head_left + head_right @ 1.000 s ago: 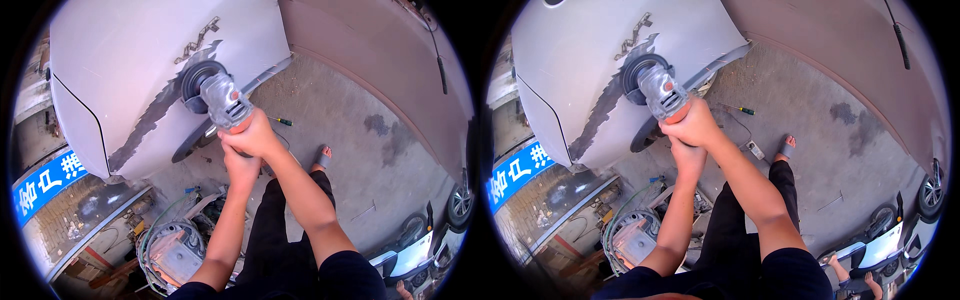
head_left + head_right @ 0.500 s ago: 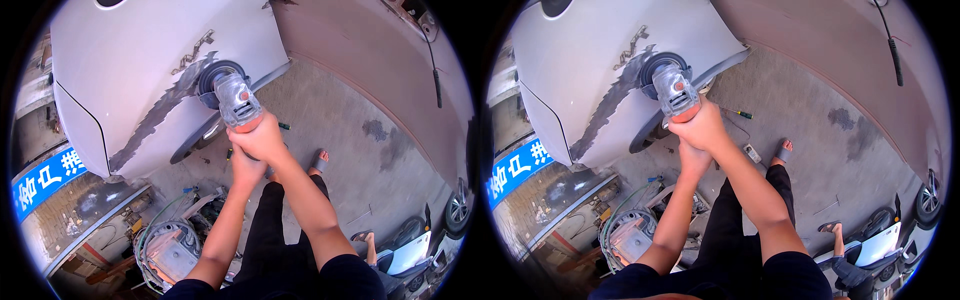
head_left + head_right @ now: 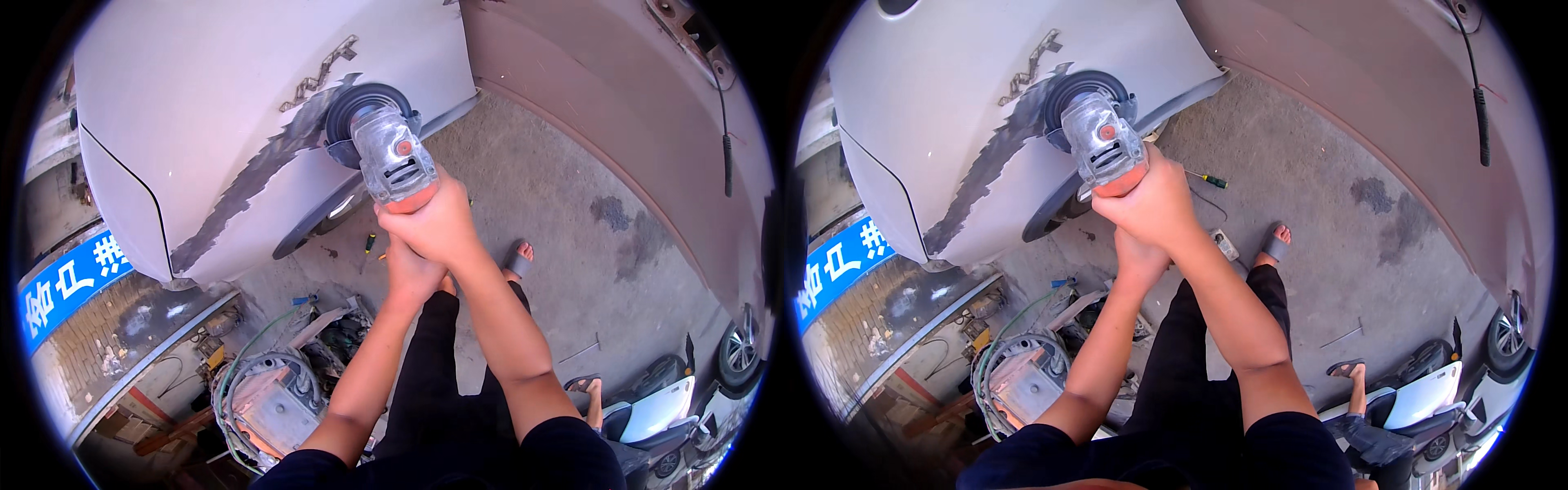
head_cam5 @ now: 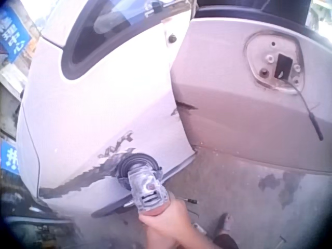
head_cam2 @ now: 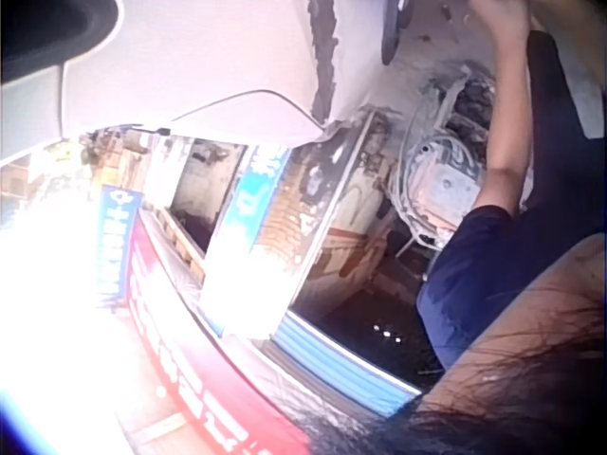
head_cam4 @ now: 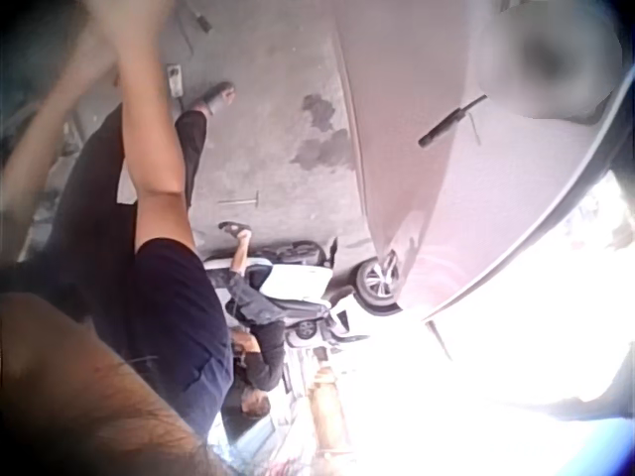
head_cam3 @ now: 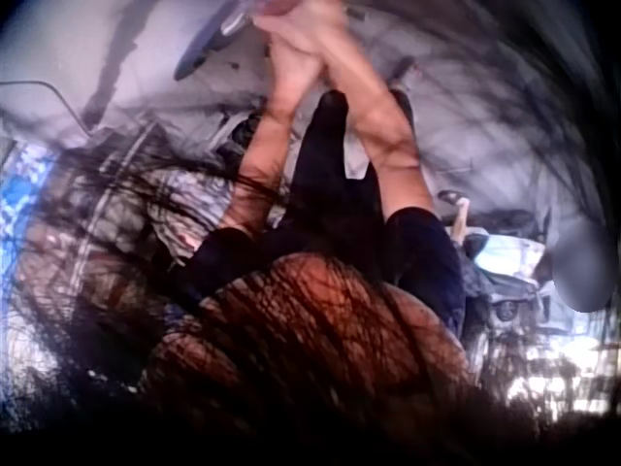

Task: The person uses a screwdriver to pry and remove a trim piece from the side of a white car. They then use an angle grinder to grind down a damaged area on the car's body panel, creating sparks as they work.

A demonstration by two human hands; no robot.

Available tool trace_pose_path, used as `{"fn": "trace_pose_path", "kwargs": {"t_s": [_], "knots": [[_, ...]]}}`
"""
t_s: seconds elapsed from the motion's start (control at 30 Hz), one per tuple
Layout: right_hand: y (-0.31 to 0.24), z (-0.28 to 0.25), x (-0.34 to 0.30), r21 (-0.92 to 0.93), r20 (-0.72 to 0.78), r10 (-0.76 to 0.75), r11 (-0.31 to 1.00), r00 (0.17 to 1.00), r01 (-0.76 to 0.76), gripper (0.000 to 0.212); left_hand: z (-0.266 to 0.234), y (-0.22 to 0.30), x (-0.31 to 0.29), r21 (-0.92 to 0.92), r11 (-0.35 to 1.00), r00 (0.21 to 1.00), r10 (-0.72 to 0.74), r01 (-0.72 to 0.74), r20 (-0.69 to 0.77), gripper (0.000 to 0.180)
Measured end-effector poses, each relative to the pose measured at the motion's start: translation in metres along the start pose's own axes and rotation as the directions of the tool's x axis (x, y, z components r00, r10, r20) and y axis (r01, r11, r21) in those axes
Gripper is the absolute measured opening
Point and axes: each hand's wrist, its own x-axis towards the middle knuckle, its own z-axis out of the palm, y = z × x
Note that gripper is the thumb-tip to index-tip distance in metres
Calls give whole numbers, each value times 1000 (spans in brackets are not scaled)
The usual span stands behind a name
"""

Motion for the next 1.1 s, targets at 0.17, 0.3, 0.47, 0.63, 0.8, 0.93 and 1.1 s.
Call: {"fn": "trace_pose_path", "kwargs": {"t_s": [0.17,0.3,0.47,0.63,0.8,0.93,1.1], "knots": [[3,-3,0,-8,18,-4,1000,1000,4,54,2,3,-1,25,999,999,41,-41,-18,83],[-2,0,3,-16,26,-9,1000,1000,10,53,-1,-8,7,33,999,999,32,-33,24,83],[6,1,0,31,15,-9,999,1000,8,52,1,-4,0,-19,997,997,71,-71,-36,83],[-1,-3,14,145,34,19,989,999,-24,48,-9,23,13,104,993,996,67,-60,-58,92],[20,4,4,159,124,37,986,992,-56,48,-5,6,-6,84,995,990,55,-45,-128,92],[11,-3,18,241,154,53,966,987,-89,47,-8,20,13,180,978,970,142,-106,-198,72],[20,-2,9,208,158,-4,978,987,-29,30,-5,20,0,177,978,964,150,-112,-221,69]]}}
